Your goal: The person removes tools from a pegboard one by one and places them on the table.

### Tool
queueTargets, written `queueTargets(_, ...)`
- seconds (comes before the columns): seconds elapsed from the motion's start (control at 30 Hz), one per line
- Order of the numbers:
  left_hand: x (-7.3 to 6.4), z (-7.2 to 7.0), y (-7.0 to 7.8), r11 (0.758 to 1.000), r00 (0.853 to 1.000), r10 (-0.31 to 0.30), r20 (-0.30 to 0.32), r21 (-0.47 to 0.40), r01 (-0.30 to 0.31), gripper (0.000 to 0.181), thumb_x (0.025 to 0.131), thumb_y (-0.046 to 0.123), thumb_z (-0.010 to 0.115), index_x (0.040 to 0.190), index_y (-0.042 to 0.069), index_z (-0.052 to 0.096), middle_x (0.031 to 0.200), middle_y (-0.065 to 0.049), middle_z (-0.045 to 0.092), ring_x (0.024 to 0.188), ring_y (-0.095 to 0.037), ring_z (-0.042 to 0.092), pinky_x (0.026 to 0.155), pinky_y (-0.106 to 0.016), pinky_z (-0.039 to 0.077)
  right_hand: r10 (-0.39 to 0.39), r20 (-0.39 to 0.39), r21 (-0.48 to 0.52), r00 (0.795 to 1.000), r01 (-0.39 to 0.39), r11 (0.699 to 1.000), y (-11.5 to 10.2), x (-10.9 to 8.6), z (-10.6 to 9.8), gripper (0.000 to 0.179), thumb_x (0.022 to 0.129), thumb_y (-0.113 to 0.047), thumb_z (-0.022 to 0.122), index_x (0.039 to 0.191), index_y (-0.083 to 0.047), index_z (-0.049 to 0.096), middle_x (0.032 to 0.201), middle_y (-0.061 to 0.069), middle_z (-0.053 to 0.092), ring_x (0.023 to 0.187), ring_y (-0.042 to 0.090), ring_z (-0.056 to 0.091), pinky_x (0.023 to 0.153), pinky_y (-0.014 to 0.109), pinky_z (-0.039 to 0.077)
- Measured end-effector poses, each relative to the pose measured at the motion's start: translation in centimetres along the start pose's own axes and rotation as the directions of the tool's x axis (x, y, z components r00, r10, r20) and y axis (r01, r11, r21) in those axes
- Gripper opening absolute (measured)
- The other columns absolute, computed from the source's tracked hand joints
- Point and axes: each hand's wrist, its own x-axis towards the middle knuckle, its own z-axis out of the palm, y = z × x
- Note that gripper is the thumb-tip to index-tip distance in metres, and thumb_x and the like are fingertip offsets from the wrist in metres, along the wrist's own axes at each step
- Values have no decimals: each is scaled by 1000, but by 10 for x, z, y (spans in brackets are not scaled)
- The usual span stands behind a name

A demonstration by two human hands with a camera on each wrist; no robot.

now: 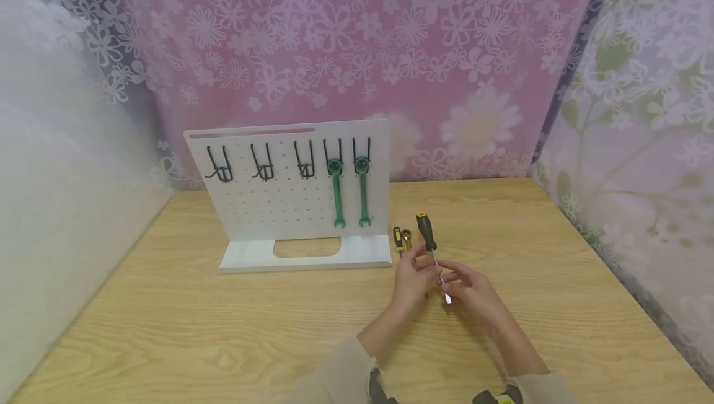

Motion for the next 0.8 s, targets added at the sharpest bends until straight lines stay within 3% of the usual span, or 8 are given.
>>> queueTargets(0.17, -3, 1, -2, 999, 1000, -2, -8, -49, 1, 53, 72, -19, 66, 121, -7, 53, 102, -6, 52, 84, -25, 63, 68, -22, 52, 14, 13, 8, 1000, -14, 1000, 1, 1, -2, 55, 92, -7, 54, 138, 8, 30, 106, 20, 47, 82, 16, 56, 68, 27, 49)
queueTargets(0.8, -3, -1, -6, 997, 998, -56, -6, 62, 56, 54, 71, -18, 67, 122, -11, 50, 97, -4, 51, 81, -19, 60, 66, -20, 51, 66, 34, -17, 997, -65, 998, 9, 6, -3, 53, 92, -8, 54, 136, 10, 32, 108, 19, 46, 87, 13, 49, 71, 24, 46)
